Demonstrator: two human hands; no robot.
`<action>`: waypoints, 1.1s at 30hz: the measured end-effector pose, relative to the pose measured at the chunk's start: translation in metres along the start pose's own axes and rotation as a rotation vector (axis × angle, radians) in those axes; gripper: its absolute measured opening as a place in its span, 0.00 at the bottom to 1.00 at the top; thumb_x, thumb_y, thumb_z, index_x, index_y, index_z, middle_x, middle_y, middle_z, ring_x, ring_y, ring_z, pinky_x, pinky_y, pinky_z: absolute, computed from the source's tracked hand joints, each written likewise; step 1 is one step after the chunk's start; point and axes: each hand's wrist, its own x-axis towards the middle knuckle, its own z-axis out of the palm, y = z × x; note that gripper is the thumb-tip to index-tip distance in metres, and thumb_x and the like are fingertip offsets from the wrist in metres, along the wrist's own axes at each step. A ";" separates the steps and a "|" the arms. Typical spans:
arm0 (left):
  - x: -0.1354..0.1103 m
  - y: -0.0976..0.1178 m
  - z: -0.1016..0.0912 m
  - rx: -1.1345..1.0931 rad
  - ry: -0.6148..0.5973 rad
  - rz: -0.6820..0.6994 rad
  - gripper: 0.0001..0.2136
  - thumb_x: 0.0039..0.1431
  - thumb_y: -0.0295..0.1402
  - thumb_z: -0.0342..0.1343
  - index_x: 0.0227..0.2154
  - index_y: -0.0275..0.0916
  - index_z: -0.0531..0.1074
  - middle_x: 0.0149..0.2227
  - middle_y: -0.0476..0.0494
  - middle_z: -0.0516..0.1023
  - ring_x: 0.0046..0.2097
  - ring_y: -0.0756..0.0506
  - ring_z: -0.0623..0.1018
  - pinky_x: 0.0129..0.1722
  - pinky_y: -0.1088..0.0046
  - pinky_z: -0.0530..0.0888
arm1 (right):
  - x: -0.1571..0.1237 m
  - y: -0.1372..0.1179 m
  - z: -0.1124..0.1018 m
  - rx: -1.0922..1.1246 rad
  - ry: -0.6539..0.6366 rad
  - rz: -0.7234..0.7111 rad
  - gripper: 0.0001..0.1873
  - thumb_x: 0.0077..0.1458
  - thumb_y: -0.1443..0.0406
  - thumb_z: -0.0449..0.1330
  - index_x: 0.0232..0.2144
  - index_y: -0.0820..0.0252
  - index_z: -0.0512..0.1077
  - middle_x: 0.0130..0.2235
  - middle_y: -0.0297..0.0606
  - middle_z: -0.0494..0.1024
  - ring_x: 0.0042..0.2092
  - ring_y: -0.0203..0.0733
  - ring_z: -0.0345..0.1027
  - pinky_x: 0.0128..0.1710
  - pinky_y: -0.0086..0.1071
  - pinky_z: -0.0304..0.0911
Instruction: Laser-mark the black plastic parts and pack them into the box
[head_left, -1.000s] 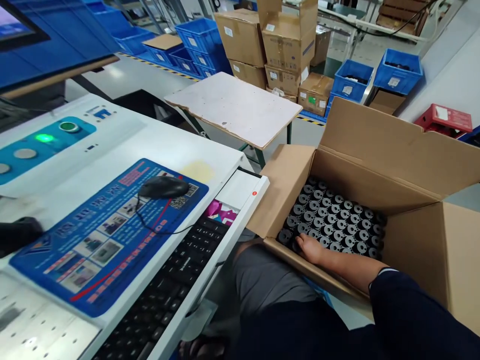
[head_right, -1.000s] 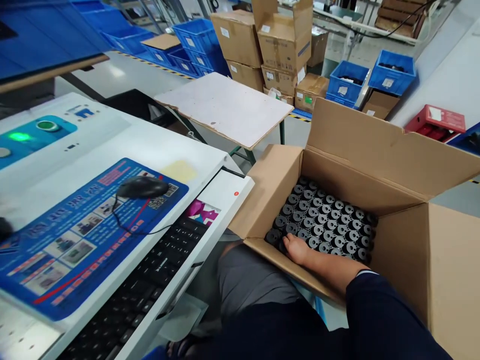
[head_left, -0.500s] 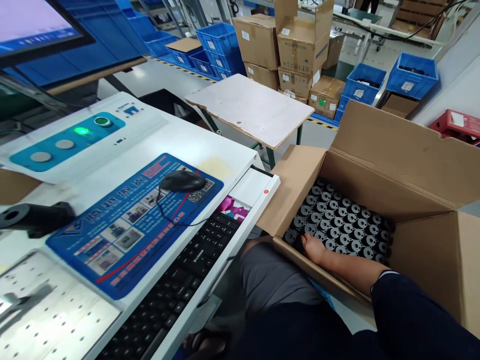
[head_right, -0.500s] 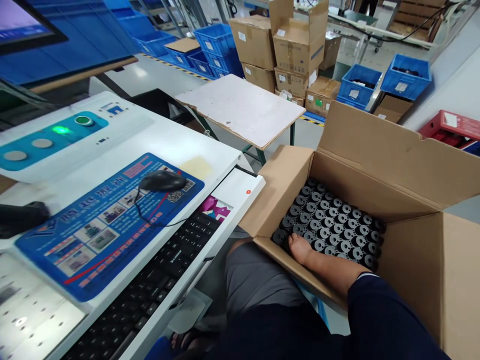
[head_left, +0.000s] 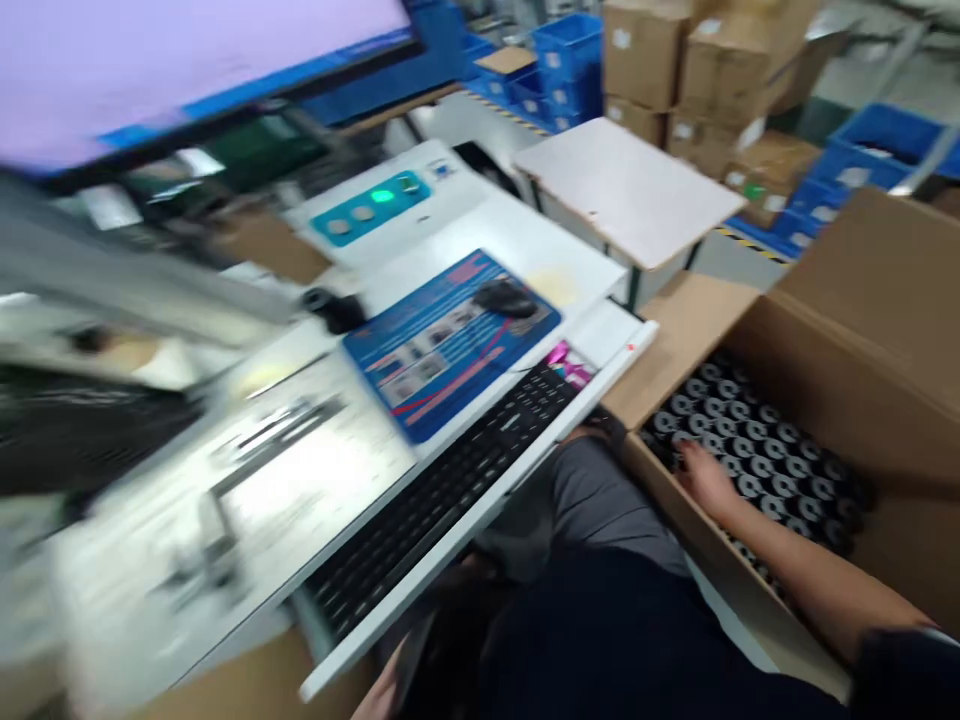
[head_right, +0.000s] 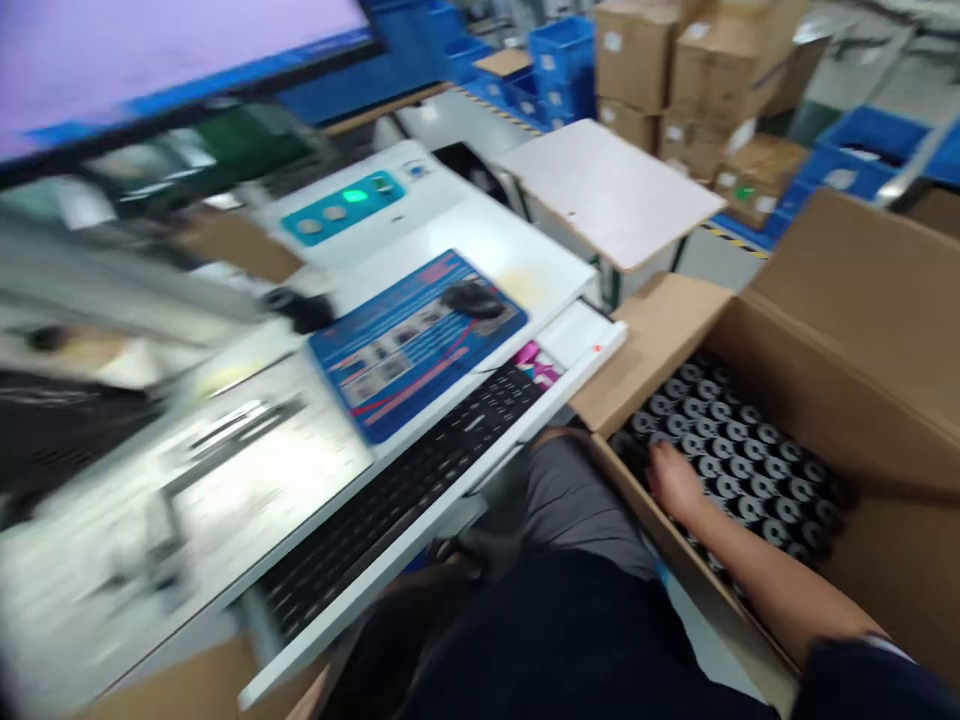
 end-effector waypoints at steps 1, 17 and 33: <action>-0.012 -0.011 -0.007 -0.050 0.042 0.030 0.31 0.61 0.54 0.65 0.63 0.48 0.68 0.57 0.36 0.76 0.53 0.33 0.78 0.47 0.54 0.80 | -0.002 0.000 -0.014 0.053 0.140 -0.032 0.19 0.63 0.65 0.56 0.54 0.64 0.72 0.52 0.54 0.78 0.53 0.54 0.74 0.56 0.48 0.71; -0.051 -0.028 0.002 0.126 -0.513 0.407 0.33 0.50 0.53 0.74 0.53 0.40 0.73 0.39 0.43 0.79 0.43 0.41 0.74 0.46 0.66 0.67 | -0.049 -0.296 -0.074 0.275 -0.279 -0.729 0.36 0.53 0.66 0.71 0.63 0.54 0.69 0.60 0.49 0.75 0.63 0.61 0.66 0.62 0.60 0.66; -0.102 -0.066 -0.222 -0.970 0.418 0.607 0.14 0.51 0.32 0.62 0.41 0.34 0.79 0.51 0.26 0.80 0.42 0.35 0.81 0.36 0.61 0.83 | 0.087 -0.454 -0.036 0.506 0.156 -0.581 0.27 0.48 0.50 0.71 0.46 0.57 0.74 0.48 0.44 0.79 0.51 0.54 0.73 0.56 0.50 0.68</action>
